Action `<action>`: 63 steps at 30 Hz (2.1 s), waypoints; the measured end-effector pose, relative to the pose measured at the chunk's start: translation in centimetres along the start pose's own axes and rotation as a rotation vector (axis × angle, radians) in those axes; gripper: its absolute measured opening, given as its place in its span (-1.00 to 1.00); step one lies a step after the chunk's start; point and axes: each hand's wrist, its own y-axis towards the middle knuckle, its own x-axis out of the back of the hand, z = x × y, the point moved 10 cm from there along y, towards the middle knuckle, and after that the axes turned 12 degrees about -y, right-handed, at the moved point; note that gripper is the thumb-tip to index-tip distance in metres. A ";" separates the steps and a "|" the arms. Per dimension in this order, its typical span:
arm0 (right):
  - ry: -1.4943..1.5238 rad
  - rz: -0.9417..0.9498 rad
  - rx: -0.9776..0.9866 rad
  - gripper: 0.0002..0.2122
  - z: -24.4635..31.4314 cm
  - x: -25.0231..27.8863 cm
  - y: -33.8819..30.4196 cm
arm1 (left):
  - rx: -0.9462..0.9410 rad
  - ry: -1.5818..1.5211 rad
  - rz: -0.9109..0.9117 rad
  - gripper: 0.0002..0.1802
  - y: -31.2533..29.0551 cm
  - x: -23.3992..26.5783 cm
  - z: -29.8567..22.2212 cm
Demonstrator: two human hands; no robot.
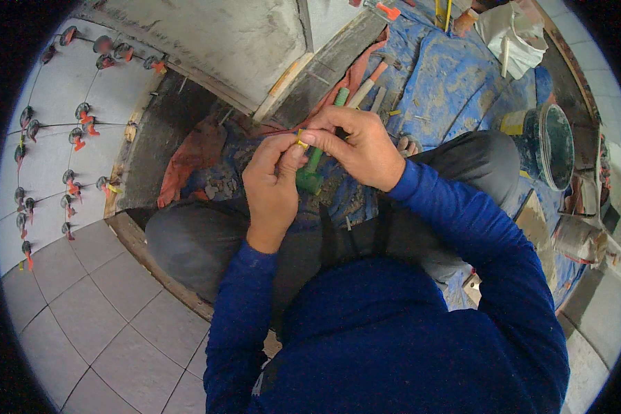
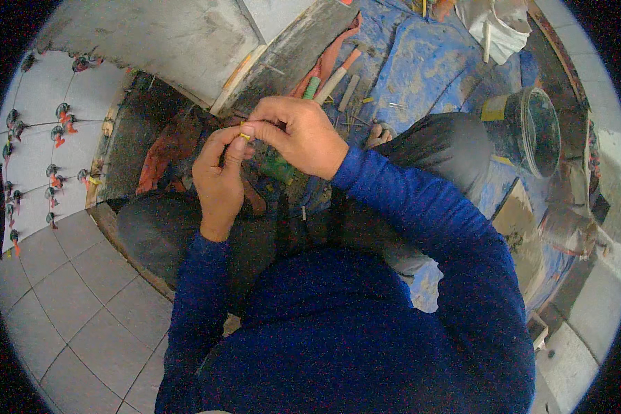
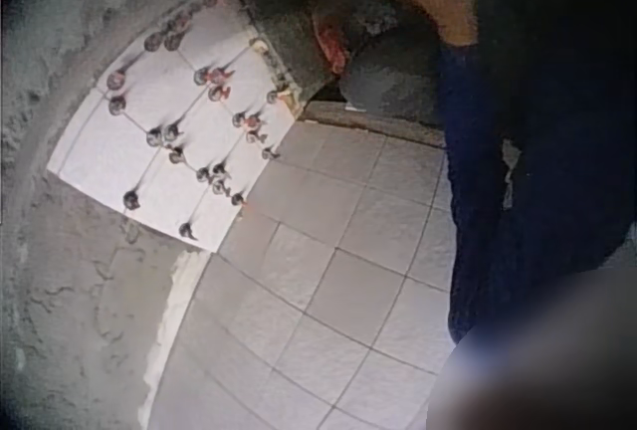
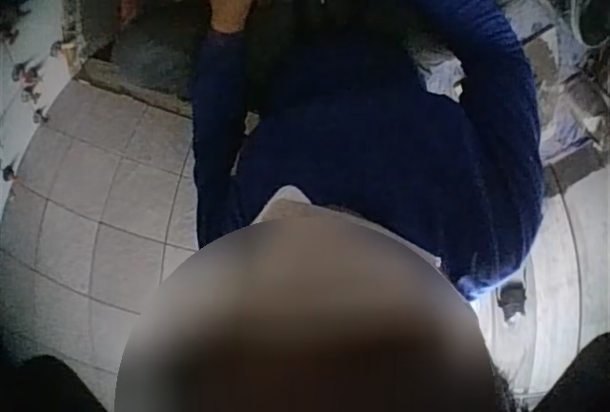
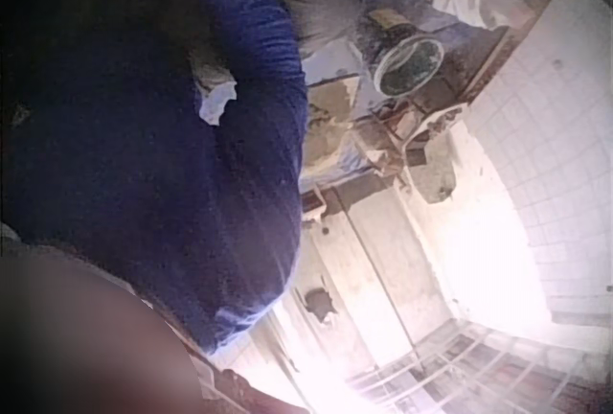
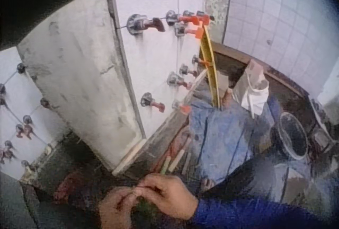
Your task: The person cuts a ceramic tile with an angle grinder, then places it on a wall covered in adhesive. They use tile leveling clips and wedges to secure the tile and clean excess adhesive with a sponge.
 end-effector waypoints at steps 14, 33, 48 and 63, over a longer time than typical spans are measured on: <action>0.020 0.032 0.130 -0.85 0.1 -1.0 -0.2 | 0.252 -0.110 -0.059 -0.75 -0.2 2.0 1.5; -0.096 0.021 0.080 -0.89 -0.8 -1.6 -1.0 | 0.274 0.187 0.025 -0.82 -0.5 1.5 2.2; -0.117 0.041 0.193 -0.89 0.7 -0.3 0.1 | 0.264 -0.150 -0.086 -0.86 -0.8 1.3 2.2; 0.320 -0.104 0.138 -0.87 18.9 -7.9 9.0 | -0.327 0.285 -0.389 -0.90 3.4 18.5 -16.6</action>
